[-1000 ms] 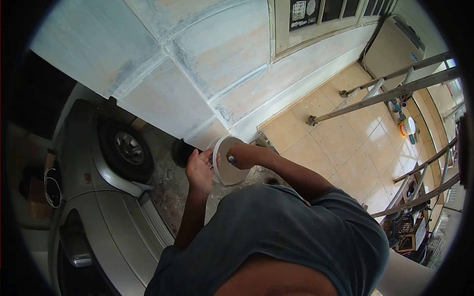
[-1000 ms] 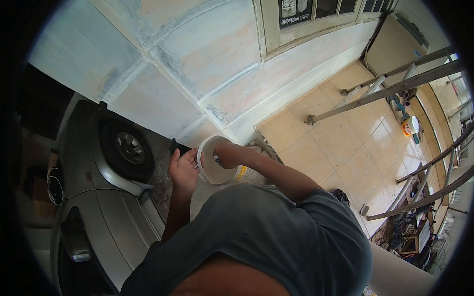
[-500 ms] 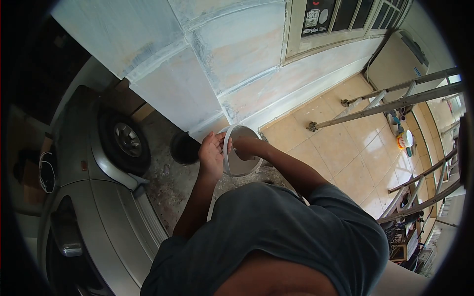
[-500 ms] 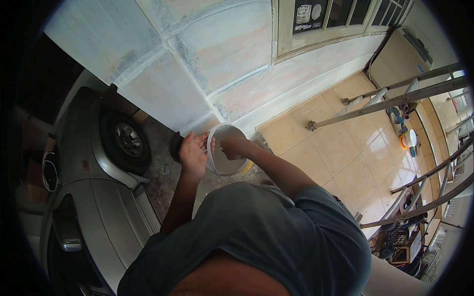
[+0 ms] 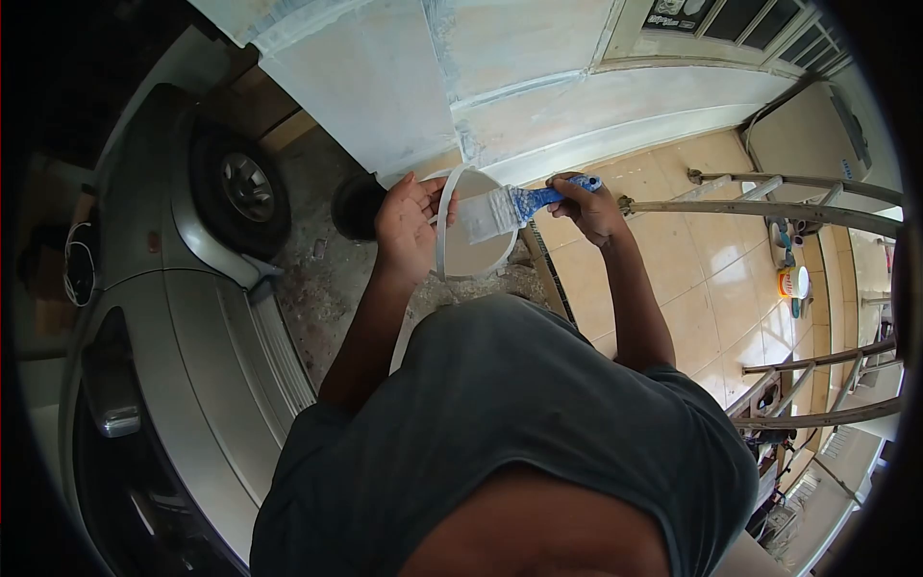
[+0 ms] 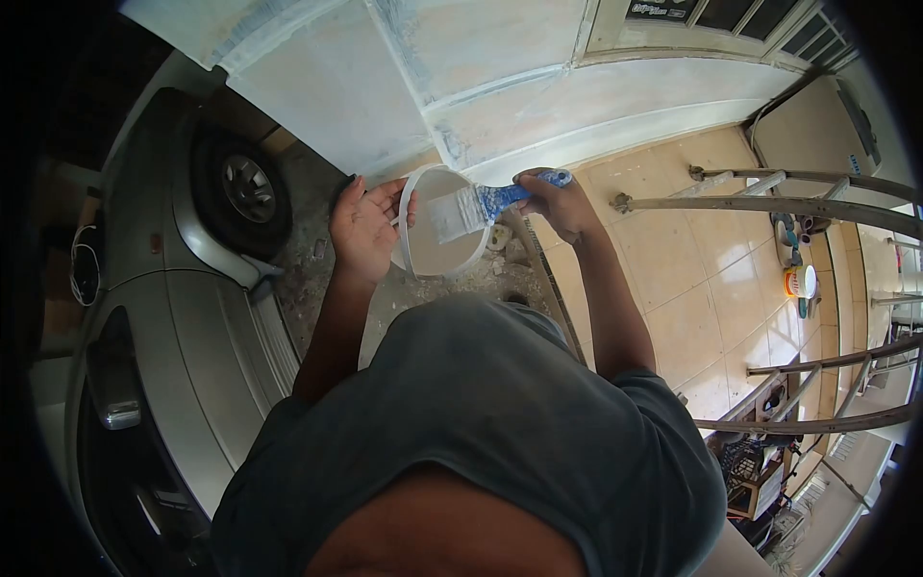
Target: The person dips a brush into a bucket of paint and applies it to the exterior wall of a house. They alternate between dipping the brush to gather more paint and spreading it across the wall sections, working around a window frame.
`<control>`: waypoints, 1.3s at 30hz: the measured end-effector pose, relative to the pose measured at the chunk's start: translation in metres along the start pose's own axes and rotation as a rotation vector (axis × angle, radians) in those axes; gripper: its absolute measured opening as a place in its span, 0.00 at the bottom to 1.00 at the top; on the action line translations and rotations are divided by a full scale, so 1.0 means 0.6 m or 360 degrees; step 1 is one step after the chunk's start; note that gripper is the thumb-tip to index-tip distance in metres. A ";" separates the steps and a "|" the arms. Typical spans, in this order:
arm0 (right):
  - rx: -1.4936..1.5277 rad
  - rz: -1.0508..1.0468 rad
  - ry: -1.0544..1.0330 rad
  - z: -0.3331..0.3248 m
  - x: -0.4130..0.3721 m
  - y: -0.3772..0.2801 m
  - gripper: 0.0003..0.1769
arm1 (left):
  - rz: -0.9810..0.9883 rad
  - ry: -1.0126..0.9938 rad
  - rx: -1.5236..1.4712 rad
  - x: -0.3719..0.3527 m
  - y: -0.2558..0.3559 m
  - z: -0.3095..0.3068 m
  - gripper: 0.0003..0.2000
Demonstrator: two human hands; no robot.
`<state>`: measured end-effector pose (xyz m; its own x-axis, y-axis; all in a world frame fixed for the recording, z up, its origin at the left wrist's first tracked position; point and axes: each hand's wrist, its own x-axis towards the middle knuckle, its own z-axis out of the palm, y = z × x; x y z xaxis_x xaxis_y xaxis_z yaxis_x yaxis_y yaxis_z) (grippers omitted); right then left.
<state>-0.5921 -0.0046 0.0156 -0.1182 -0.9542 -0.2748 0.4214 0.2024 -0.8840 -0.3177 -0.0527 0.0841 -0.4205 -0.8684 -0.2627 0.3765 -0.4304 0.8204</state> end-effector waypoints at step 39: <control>-0.0320 -0.1884 0.1072 -0.110 0.149 -0.208 0.09 | -0.0008 0.0723 -0.0315 -0.084 -0.039 -0.110 0.39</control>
<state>-0.7145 -0.1007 0.0764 -0.7453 -0.2996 0.5957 -0.3642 -0.5654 -0.7401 -0.2511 -0.0152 0.0444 -0.0371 -0.8669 -0.4971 0.5437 -0.4349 0.7178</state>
